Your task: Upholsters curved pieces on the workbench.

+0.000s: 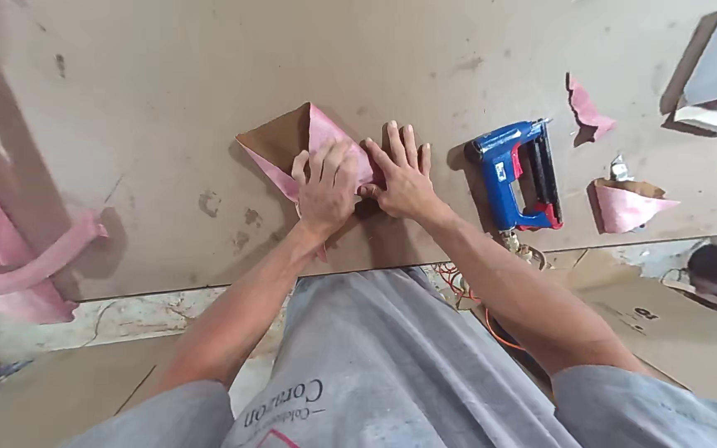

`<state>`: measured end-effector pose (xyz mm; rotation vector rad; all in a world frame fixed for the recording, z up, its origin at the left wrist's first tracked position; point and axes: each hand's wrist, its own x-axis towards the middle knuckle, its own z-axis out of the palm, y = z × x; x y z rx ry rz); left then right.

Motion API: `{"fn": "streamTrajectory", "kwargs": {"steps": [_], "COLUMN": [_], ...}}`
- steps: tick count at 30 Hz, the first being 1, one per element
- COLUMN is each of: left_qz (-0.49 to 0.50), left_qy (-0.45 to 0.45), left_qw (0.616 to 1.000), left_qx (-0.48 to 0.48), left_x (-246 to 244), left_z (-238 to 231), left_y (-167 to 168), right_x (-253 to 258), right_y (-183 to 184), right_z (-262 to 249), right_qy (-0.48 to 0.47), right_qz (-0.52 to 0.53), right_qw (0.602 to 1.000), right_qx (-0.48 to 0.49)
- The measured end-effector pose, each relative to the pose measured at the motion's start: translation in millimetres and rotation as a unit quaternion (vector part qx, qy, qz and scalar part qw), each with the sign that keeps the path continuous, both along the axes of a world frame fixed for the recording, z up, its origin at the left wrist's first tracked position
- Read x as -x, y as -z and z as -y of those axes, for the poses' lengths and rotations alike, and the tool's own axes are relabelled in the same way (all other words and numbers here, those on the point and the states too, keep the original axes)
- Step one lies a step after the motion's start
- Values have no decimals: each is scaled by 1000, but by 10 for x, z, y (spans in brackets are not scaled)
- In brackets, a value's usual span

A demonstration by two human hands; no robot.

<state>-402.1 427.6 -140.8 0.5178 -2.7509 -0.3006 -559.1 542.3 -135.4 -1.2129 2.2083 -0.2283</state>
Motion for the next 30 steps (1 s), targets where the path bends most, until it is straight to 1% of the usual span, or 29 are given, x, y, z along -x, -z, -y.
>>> {"fn": "streamTrajectory", "kwargs": {"steps": [1, 2, 3, 4, 7, 9, 11, 12, 14, 16, 19, 22, 26, 28, 30], "left_qz": [-20, -15, 15, 55, 133, 188, 213, 201, 139, 67, 19, 6, -10, 5, 40], "left_qy": [35, 65, 87, 91, 41, 12, -6, -13, -29, -43, -31, 1, 16, 27, 57], "left_qw": [999, 998, 996, 994, 990, 982, 977, 979, 988, 993, 993, 993, 998, 999, 998], "left_qx": [16, 13, -1, -8, -8, 10, 27, 40, 65, 82, 115, 120, 55, 30, 0], "left_x": [-98, -232, -383, -517, -679, -637, -560, -531, -455, -357, -307, -326, -281, -226, -152], "left_z": [-84, -219, -363, -484, -656, -753, -826, -851, -835, -708, -522, -490, -452, -375, -237], "left_y": [-47, -96, -126, -118, -20, -13, -4, 10, 45, 89, 137, 159, 28, -80, -160], "right_x": [34, 57, 61, 61, 61, 61, 65, 58, 47, 46, 56, 67, 63, 64, 80], "right_y": [2, -9, -10, -8, -18, -44, -77, -83, -87, -95, -114, -126, -98, -103, -98], "right_z": [21, 30, 35, 46, 76, 66, 84, 87, 93, 95, 108, 125, 121, 117, 107], "right_qy": [0, 3, 6, 9, 10, 10, 9, 11, 15, 25, 42, 44, 35, 32, 35], "right_qz": [2, 8, 11, 12, 17, 23, 26, 26, 28, 33, 43, 44, 40, 47, 46], "right_qw": [1000, 1000, 1000, 1000, 1000, 999, 999, 999, 999, 999, 998, 998, 999, 998, 998], "right_qx": [-2, -4, -8, -8, -13, -22, -20, -18, -14, -8, -3, -3, -4, -2, 1]}}
